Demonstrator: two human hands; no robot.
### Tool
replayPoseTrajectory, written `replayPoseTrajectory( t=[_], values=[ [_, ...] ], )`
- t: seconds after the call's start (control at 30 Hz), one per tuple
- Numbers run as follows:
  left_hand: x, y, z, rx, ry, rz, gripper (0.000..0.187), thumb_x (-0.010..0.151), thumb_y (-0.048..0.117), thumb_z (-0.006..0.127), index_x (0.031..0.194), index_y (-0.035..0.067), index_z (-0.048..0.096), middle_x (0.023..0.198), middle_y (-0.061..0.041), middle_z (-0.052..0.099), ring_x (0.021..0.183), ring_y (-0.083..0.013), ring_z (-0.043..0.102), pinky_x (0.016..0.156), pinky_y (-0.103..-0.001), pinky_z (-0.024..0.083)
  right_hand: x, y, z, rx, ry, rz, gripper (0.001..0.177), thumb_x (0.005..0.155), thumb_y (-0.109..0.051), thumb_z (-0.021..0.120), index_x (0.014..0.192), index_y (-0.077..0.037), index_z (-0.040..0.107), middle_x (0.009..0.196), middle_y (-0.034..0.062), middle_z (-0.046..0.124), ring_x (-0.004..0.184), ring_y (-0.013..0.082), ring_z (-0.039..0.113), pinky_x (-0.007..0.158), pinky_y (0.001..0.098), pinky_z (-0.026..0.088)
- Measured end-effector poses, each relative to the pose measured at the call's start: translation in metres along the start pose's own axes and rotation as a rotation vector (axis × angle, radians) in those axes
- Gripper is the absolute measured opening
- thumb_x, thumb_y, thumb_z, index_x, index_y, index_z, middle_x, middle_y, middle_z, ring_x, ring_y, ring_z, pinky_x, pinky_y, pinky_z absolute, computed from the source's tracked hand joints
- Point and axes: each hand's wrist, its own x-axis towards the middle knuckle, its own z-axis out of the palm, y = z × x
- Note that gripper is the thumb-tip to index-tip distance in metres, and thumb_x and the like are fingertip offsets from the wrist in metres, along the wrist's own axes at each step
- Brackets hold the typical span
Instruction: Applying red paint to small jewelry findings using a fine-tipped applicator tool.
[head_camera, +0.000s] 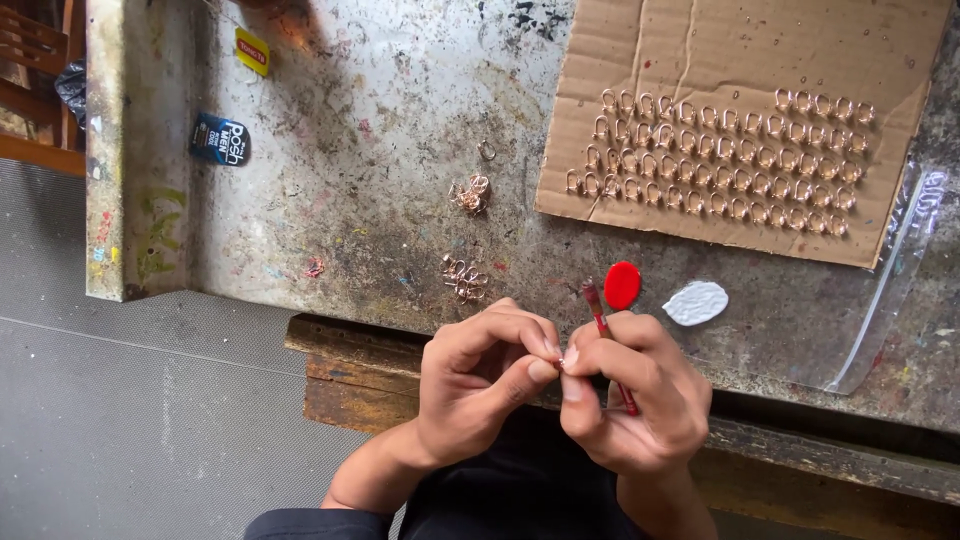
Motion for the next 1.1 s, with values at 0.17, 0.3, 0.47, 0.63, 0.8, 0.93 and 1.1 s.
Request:
replayPoseTrajectory(
  t=[0.17,0.3,0.47,0.63,0.8,0.93,1.1],
  values=[
    [0.003,0.011,-0.001,0.065,-0.026,0.032,0.016,0.103,0.021,0.062,0.1,0.005,0.062,0.092,-0.009,0.067,0.086,-0.0185,0.063,0.081,-0.029,0.052,-0.009,0.007,-0.001,0.043,-0.014,-0.032,0.007,0.096,-0.01,0.062,0.099,-0.004,0.06,0.088,0.0166,0.061,0.073,0.0222,0.067,0.068,0.0302,0.057],
    [0.004,0.022,-0.005,0.303,-0.056,0.143,0.014,0.103,0.017,0.059,0.099,0.005,0.061,0.093,-0.009,0.069,0.081,-0.0205,0.067,0.082,-0.032,0.049,-0.008,0.005,0.003,0.069,-0.014,-0.056,0.007,0.099,-0.01,0.062,0.103,-0.005,0.061,0.09,0.0145,0.06,0.071,0.0216,0.065,0.067,0.0303,0.053],
    [-0.002,0.03,-0.013,0.421,-0.046,0.164,0.016,0.104,0.018,0.056,0.097,0.004,0.06,0.092,-0.009,0.069,0.081,-0.0224,0.068,0.079,-0.033,0.048,-0.005,-0.001,0.011,0.114,-0.044,-0.026,0.003,0.1,-0.01,0.061,0.102,-0.008,0.061,0.089,0.012,0.061,0.073,0.0194,0.065,0.07,0.0293,0.056],
    [-0.012,0.037,-0.026,0.181,-0.099,-0.043,0.017,0.104,0.022,0.057,0.1,0.007,0.061,0.095,-0.007,0.066,0.087,-0.0193,0.063,0.083,-0.031,0.052,-0.016,0.0,0.02,0.225,-0.062,-0.053,0.006,0.1,-0.007,0.061,0.104,-0.012,0.061,0.093,0.0077,0.059,0.075,0.0175,0.061,0.068,0.0281,0.054],
    [-0.018,0.034,-0.035,0.392,-0.212,0.057,0.011,0.105,0.014,0.055,0.104,0.004,0.06,0.098,-0.007,0.069,0.084,-0.0235,0.065,0.083,-0.036,0.049,-0.003,-0.016,0.016,0.222,-0.058,0.008,0.004,0.093,-0.005,0.065,0.095,-0.007,0.063,0.086,0.01,0.064,0.069,0.0192,0.063,0.071,0.0301,0.053],
    [-0.03,0.03,-0.041,0.49,-0.12,0.052,0.009,0.105,0.013,0.049,0.104,0.005,0.052,0.115,-0.013,0.072,0.096,-0.0266,0.071,0.09,-0.037,0.055,0.029,-0.019,0.024,-0.131,-0.159,-0.026,0.009,0.093,-0.001,0.072,0.101,-0.002,0.074,0.098,0.0138,0.064,0.085,0.0242,0.068,0.081,0.0318,0.056],
    [-0.04,0.015,-0.044,0.514,0.008,0.091,0.006,0.102,0.007,0.054,0.102,0.001,0.057,0.094,-0.012,0.067,0.087,-0.0247,0.068,0.083,-0.033,0.057,0.043,-0.009,0.04,-0.431,-0.306,-0.193,0.011,0.099,0.002,0.074,0.109,-0.001,0.075,0.097,0.0135,0.064,0.082,0.0316,0.056,0.076,0.0414,0.049]
  ],
)
